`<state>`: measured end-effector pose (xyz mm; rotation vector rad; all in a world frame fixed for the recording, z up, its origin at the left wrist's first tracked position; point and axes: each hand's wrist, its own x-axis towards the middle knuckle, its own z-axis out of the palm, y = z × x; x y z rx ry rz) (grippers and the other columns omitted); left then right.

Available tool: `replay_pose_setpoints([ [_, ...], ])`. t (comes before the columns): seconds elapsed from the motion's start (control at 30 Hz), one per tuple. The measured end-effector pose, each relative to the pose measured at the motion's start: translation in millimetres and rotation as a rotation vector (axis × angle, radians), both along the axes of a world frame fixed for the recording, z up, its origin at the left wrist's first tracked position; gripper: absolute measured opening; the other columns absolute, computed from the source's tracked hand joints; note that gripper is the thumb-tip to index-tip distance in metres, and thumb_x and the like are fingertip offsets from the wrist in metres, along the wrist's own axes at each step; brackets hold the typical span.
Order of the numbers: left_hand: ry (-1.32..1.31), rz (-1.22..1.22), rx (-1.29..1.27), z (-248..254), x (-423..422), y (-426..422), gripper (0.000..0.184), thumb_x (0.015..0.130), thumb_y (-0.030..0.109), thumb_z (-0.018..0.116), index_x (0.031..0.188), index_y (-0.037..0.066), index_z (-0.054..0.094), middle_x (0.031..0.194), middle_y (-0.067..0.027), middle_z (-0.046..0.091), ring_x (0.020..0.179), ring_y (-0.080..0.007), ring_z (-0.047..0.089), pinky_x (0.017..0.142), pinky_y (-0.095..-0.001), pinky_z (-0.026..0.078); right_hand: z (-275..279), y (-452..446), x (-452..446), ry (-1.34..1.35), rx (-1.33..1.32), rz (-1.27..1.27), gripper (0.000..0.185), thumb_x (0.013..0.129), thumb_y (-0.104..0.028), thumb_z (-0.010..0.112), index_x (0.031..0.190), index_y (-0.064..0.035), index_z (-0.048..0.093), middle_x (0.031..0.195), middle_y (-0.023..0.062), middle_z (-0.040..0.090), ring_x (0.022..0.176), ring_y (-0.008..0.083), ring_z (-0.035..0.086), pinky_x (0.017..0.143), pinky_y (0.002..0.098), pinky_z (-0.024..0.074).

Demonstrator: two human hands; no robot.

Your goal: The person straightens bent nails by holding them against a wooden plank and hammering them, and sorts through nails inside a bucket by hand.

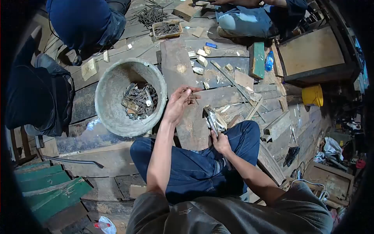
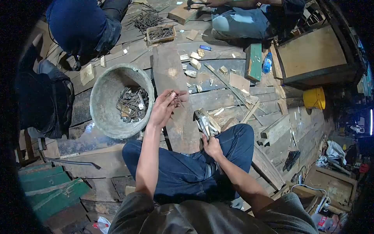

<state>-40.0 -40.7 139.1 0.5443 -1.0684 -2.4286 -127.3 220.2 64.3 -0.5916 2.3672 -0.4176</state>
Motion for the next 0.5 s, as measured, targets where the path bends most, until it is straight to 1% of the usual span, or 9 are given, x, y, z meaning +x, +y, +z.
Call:
replay_pose_setpoints([
  [0.13, 0.055, 0.06, 0.163, -5.4, 2.2, 1.1, 0.019, 0.098, 0.017, 0.054, 0.11, 0.002, 0.058, 0.101, -0.0071, 0.062, 0.089, -0.0159, 0.06, 0.079, -0.0292, 0.046, -14.4, 6.1, -2.7, -0.002, 0.022, -0.013, 0.051, 0.098, -0.043, 0.046, 0.098, 0.0058, 0.063, 0.08, 0.0352, 0.059, 0.091, 0.0475, 0.061, 0.077, 0.0502, 0.0483],
  [0.17, 0.111, 0.032, 0.189, -7.9, 2.0, -0.1, 0.019, 0.097, 0.017, 0.056, 0.109, 0.003, 0.059, 0.092, -0.0025, 0.059, 0.084, -0.0133, 0.056, 0.077, -0.0286, 0.045, -14.8, 7.5, -1.3, 0.013, 0.001, -0.014, 0.052, 0.098, -0.043, 0.046, 0.098, 0.0059, 0.063, 0.08, 0.0351, 0.059, 0.091, 0.0476, 0.06, 0.077, 0.0503, 0.0483],
  [0.23, 0.123, 0.05, 0.19, -5.4, 0.4, 2.0, 0.019, 0.097, 0.017, 0.057, 0.11, 0.003, 0.059, 0.093, -0.0026, 0.059, 0.085, -0.0128, 0.056, 0.077, -0.0282, 0.045, -4.8, 2.1, 1.5, 0.053, -0.025, -0.013, 0.052, 0.098, -0.043, 0.046, 0.097, 0.0059, 0.063, 0.081, 0.0348, 0.06, 0.092, 0.0475, 0.06, 0.077, 0.0504, 0.0483],
  [0.33, 0.11, 0.048, 0.192, 1.0, 2.3, 3.7, 0.021, 0.096, 0.018, 0.057, 0.11, 0.003, 0.058, 0.091, -0.0019, 0.056, 0.083, -0.0121, 0.054, 0.077, -0.028, 0.045, 6.8, -0.3, 0.8, -0.022, -0.01, -0.009, 0.052, 0.097, -0.044, 0.047, 0.097, 0.0058, 0.063, 0.079, 0.0345, 0.06, 0.091, 0.0467, 0.061, 0.075, 0.0502, 0.0489],
  [0.37, 0.088, 0.065, 0.184, 3.2, 2.4, 5.2, 0.021, 0.096, 0.019, 0.057, 0.11, 0.003, 0.058, 0.09, -0.0017, 0.056, 0.082, -0.0121, 0.053, 0.076, -0.0279, 0.044, -10.4, 6.5, -1.2, 0.02, -0.022, 0.0, 0.053, 0.097, -0.045, 0.047, 0.095, 0.0054, 0.064, 0.078, 0.0344, 0.06, 0.089, 0.046, 0.062, 0.073, 0.0502, 0.0491],
  [0.4, 0.072, 0.084, 0.17, 6.3, 1.9, 4.4, 0.022, 0.096, 0.019, 0.057, 0.11, 0.003, 0.058, 0.09, -0.0015, 0.055, 0.081, -0.0122, 0.053, 0.076, -0.0279, 0.044, -14.6, 8.3, -1.8, 0.008, -0.033, -0.008, 0.055, 0.097, -0.045, 0.047, 0.093, 0.0069, 0.063, 0.078, 0.0344, 0.06, 0.089, 0.0458, 0.062, 0.073, 0.0505, 0.0494],
  [0.43, 0.081, 0.066, 0.142, 9.5, 2.6, 3.6, 0.023, 0.097, 0.02, 0.057, 0.11, 0.002, 0.057, 0.088, -0.0011, 0.053, 0.08, -0.0122, 0.052, 0.076, -0.0272, 0.044, -8.8, 4.7, -3.6, 0.025, -0.016, -0.002, 0.056, 0.097, -0.046, 0.047, 0.092, 0.0082, 0.063, 0.078, 0.0348, 0.06, 0.088, 0.046, 0.063, 0.073, 0.0504, 0.0497],
  [0.47, 0.058, 0.11, 0.129, 14.1, 0.9, 6.4, 0.023, 0.097, 0.02, 0.056, 0.111, 0.002, 0.056, 0.088, -0.0016, 0.053, 0.081, -0.0125, 0.052, 0.075, -0.0264, 0.044, -3.5, 4.7, 0.3, 0.033, 0.007, 0.003, 0.058, 0.096, -0.046, 0.047, 0.091, 0.0096, 0.062, 0.077, 0.0352, 0.06, 0.088, 0.0463, 0.063, 0.073, 0.0502, 0.0501],
  [0.5, 0.078, 0.1, 0.139, 11.0, 0.8, 4.4, 0.022, 0.097, 0.021, 0.056, 0.111, 0.003, 0.057, 0.088, -0.0015, 0.053, 0.081, -0.0123, 0.052, 0.075, -0.0262, 0.044, -13.1, 8.5, 0.6, 0.067, -0.021, 0.009, 0.059, 0.096, -0.047, 0.047, 0.09, 0.0105, 0.062, 0.077, 0.0356, 0.06, 0.087, 0.0467, 0.063, 0.073, 0.0502, 0.0504],
])
